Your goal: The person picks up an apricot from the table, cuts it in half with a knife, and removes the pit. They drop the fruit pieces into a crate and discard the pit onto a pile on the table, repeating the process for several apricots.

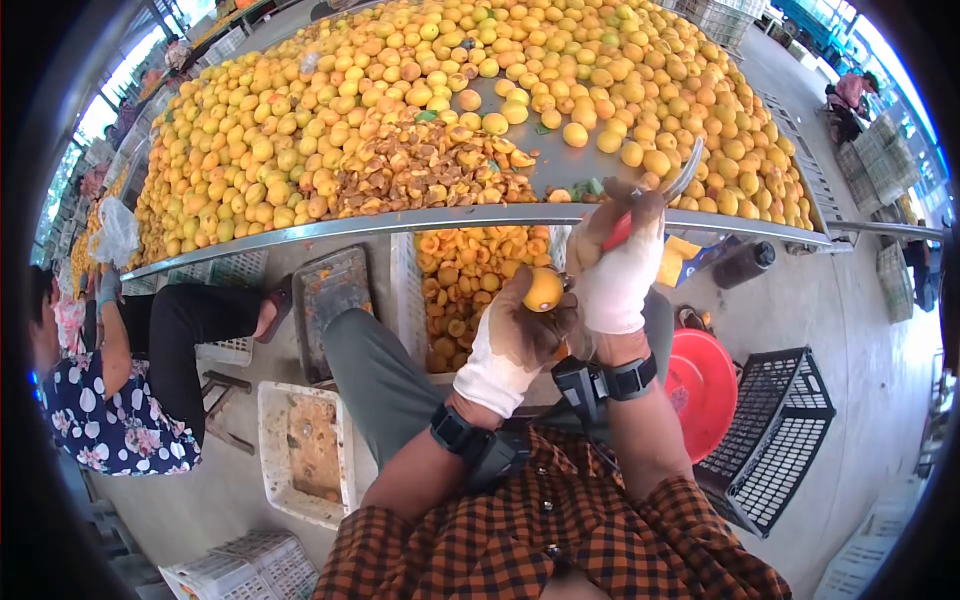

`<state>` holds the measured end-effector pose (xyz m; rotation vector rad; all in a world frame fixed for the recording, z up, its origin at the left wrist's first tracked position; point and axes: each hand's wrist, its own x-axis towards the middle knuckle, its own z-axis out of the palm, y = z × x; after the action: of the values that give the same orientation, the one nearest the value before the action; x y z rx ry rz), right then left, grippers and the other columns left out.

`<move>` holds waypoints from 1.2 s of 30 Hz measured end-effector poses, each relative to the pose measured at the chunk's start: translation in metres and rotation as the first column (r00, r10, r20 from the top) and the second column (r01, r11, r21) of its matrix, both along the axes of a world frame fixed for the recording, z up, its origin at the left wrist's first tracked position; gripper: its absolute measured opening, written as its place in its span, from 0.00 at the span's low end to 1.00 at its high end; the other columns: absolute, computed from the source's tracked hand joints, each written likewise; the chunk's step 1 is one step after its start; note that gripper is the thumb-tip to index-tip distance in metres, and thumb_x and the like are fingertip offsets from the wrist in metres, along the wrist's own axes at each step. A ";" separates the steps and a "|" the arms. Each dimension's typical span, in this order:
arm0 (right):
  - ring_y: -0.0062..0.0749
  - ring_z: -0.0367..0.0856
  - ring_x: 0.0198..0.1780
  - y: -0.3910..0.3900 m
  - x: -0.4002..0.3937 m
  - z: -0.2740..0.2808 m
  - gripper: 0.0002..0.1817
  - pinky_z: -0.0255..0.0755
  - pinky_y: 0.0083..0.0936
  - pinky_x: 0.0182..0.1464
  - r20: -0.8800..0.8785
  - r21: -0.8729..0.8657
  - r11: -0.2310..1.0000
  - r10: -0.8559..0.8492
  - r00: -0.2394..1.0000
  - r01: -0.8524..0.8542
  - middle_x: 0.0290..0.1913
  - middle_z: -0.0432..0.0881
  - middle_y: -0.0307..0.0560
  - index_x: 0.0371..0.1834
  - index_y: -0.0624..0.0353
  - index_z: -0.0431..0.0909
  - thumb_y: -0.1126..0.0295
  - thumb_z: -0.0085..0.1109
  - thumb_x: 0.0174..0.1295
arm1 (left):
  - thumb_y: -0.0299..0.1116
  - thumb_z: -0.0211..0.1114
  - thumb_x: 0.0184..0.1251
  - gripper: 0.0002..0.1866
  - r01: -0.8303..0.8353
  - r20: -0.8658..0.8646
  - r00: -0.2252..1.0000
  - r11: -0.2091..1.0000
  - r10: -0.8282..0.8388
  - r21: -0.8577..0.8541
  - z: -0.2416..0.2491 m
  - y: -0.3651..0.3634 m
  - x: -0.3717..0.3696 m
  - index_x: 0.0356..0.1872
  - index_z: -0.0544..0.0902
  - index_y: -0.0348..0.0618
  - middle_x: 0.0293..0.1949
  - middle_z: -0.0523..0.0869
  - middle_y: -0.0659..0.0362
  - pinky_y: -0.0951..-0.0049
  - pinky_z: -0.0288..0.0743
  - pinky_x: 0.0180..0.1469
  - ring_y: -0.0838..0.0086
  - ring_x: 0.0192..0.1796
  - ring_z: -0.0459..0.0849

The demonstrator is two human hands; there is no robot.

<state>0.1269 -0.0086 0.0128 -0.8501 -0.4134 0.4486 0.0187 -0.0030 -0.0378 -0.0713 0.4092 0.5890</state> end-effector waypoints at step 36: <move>0.13 0.67 0.29 0.020 -0.006 -0.033 0.09 0.63 0.15 0.33 -0.069 -0.349 0.724 0.614 0.787 -0.595 0.26 0.74 0.31 0.40 0.62 0.80 0.69 0.56 0.62 | 0.51 0.45 0.73 0.24 -0.102 -0.248 0.962 0.994 0.110 0.048 -0.056 0.070 -0.015 0.58 0.65 0.43 0.54 0.74 0.53 0.61 0.64 0.61 0.62 0.56 0.75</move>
<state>0.1211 0.0117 -0.0204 -1.0717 -0.6776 1.1465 0.0041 0.0668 -0.0937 0.0150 0.6438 0.7137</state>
